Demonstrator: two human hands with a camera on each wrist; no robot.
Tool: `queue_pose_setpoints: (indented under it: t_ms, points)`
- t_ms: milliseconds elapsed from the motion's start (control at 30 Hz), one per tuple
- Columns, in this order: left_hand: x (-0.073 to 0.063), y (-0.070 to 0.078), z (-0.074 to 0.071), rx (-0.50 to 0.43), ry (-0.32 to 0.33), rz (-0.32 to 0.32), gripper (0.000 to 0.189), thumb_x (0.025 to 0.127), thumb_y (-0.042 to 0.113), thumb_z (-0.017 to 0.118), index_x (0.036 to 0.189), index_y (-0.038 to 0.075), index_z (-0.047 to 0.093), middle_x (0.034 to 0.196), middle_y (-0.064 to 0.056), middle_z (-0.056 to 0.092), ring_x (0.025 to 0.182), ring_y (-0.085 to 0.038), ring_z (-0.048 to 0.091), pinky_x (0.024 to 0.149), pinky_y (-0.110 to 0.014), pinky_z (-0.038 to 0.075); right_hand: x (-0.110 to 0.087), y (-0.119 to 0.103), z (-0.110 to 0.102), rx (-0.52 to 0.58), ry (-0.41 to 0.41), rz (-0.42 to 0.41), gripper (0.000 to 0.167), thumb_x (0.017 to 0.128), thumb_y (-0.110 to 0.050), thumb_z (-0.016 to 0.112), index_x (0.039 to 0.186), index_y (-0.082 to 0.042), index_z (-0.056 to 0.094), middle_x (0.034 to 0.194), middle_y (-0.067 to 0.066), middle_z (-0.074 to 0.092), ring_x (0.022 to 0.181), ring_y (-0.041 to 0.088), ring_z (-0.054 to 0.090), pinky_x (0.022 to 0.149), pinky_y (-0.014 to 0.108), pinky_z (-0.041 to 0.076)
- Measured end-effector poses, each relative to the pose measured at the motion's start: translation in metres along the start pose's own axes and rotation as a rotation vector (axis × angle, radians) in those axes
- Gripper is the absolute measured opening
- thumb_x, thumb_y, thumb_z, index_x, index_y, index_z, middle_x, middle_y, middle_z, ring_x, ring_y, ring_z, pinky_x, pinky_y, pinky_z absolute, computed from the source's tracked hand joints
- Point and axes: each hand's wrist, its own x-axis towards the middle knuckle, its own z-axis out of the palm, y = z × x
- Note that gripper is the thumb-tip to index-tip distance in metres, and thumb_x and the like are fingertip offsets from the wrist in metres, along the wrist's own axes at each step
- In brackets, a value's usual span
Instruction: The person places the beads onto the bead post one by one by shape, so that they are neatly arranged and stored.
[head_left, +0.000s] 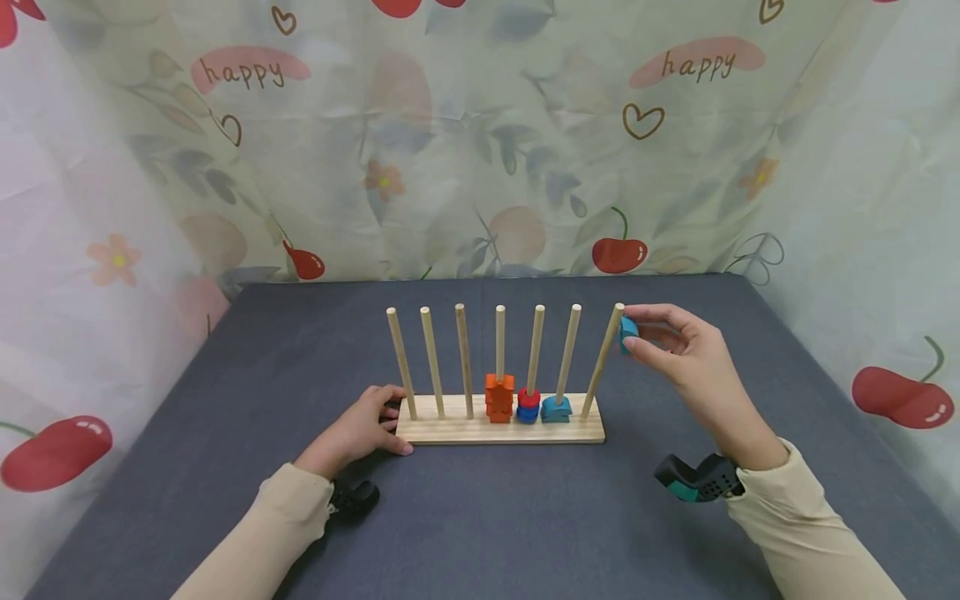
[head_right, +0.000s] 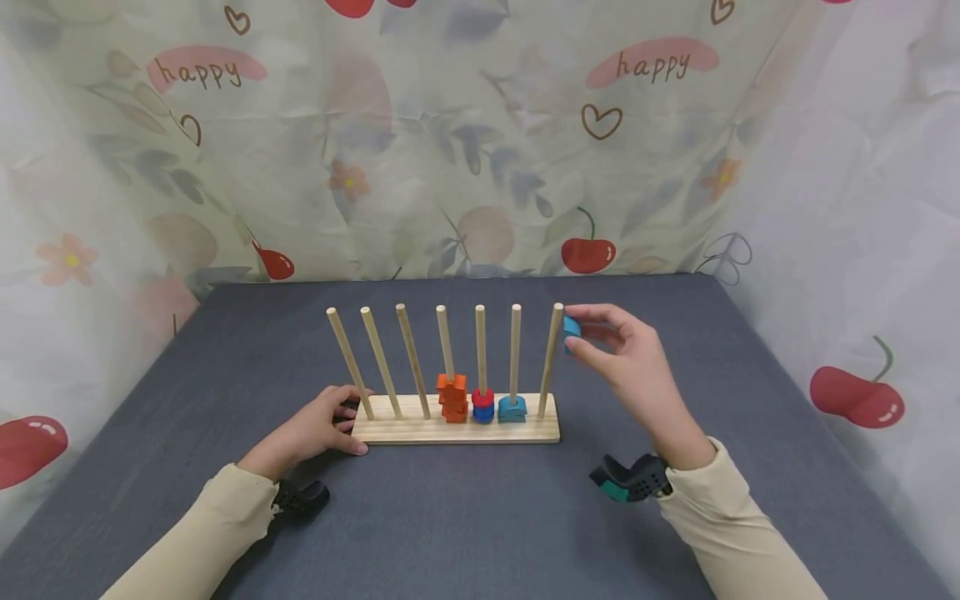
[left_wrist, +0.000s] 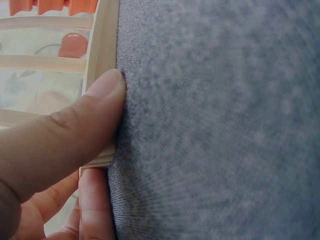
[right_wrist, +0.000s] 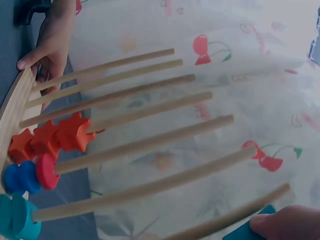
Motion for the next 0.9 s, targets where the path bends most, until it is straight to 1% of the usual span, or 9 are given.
queue_pose_setpoints:
  t_ms: [133, 233, 333, 433, 533, 600, 700, 767, 900]
  points:
    - [0.000, 0.001, 0.000, 0.000, 0.001, 0.002, 0.081, 0.065, 0.000, 0.088, 0.135, 0.001, 0.048, 0.128, -0.017, 0.039, 0.117, -0.031, 0.049, 0.098, -0.039, 0.050, 0.003, -0.010, 0.006, -0.051, 0.085, -0.056, 0.032, 0.088, -0.008, 0.071, 0.118, -0.010, 0.063, 0.116, -0.005, 0.062, 0.104, 0.006, 0.060, 0.081, 0.014, 0.054]
    - [-0.001, 0.002, 0.000, -0.002, -0.001, 0.002, 0.081, 0.065, 0.000, 0.088, 0.135, 0.001, 0.048, 0.129, -0.017, 0.039, 0.117, -0.030, 0.049, 0.099, -0.039, 0.050, 0.004, -0.018, 0.009, -0.021, 0.126, -0.064, 0.032, 0.087, -0.009, 0.072, 0.119, -0.009, 0.064, 0.112, -0.005, 0.064, 0.099, 0.006, 0.061, 0.058, 0.011, 0.048]
    - [-0.001, 0.001, -0.001, -0.001, -0.001, 0.002, 0.081, 0.065, 0.000, 0.088, 0.136, 0.001, 0.047, 0.129, -0.018, 0.039, 0.117, -0.031, 0.049, 0.099, -0.039, 0.050, 0.004, -0.024, 0.009, 0.021, 0.128, -0.081, 0.034, 0.087, -0.009, 0.071, 0.121, -0.006, 0.064, 0.107, -0.006, 0.066, 0.095, 0.004, 0.062, 0.039, 0.022, 0.028]
    - [0.000, 0.001, 0.000, -0.001, 0.000, 0.004, 0.081, 0.065, -0.001, 0.087, 0.135, 0.000, 0.048, 0.129, -0.018, 0.039, 0.117, -0.031, 0.049, 0.098, -0.039, 0.050, 0.006, -0.028, 0.011, 0.053, 0.114, -0.105, 0.034, 0.088, -0.007, 0.070, 0.121, -0.006, 0.065, 0.104, -0.006, 0.067, 0.093, 0.004, 0.064, 0.038, 0.031, 0.018]
    - [0.000, 0.000, 0.000, -0.004, 0.000, 0.007, 0.081, 0.065, -0.001, 0.087, 0.135, 0.000, 0.047, 0.129, -0.018, 0.039, 0.117, -0.031, 0.049, 0.098, -0.039, 0.050, 0.007, -0.031, 0.012, 0.072, 0.115, -0.130, 0.034, 0.088, -0.006, 0.070, 0.121, -0.007, 0.065, 0.106, -0.004, 0.067, 0.095, 0.005, 0.065, 0.036, 0.028, 0.019]
    - [0.000, 0.000, 0.000, -0.006, 0.000, 0.009, 0.081, 0.065, -0.001, 0.087, 0.135, 0.000, 0.047, 0.129, -0.018, 0.038, 0.118, -0.031, 0.049, 0.099, -0.039, 0.050, 0.008, -0.033, 0.013, 0.078, 0.125, -0.151, 0.034, 0.087, -0.004, 0.071, 0.120, -0.005, 0.065, 0.109, -0.003, 0.066, 0.098, 0.006, 0.063, 0.040, 0.018, 0.034]
    - [-0.001, 0.000, 0.000, -0.007, -0.004, 0.008, 0.081, 0.065, -0.001, 0.087, 0.136, 0.000, 0.047, 0.129, -0.018, 0.038, 0.118, -0.031, 0.049, 0.099, -0.040, 0.050, 0.010, -0.036, 0.014, 0.083, 0.128, -0.183, 0.034, 0.085, 0.000, 0.071, 0.118, -0.004, 0.066, 0.113, -0.001, 0.064, 0.102, 0.010, 0.061, 0.068, 0.010, 0.051]
    - [-0.001, 0.001, -0.001, -0.007, -0.004, 0.006, 0.081, 0.065, 0.000, 0.087, 0.135, 0.000, 0.047, 0.129, -0.018, 0.038, 0.118, -0.031, 0.049, 0.099, -0.040, 0.050, 0.010, -0.037, 0.015, 0.074, 0.118, -0.190, 0.033, 0.084, 0.001, 0.071, 0.117, -0.004, 0.066, 0.112, -0.001, 0.064, 0.102, 0.011, 0.062, 0.084, 0.015, 0.053]
    - [-0.002, 0.002, -0.001, -0.002, -0.005, 0.000, 0.081, 0.065, 0.000, 0.088, 0.135, 0.001, 0.047, 0.129, -0.018, 0.039, 0.117, -0.031, 0.048, 0.099, -0.040, 0.050, 0.012, -0.038, 0.017, 0.050, 0.083, -0.174, 0.034, 0.085, -0.002, 0.072, 0.118, -0.002, 0.066, 0.112, -0.001, 0.067, 0.102, 0.011, 0.063, 0.086, 0.016, 0.053]
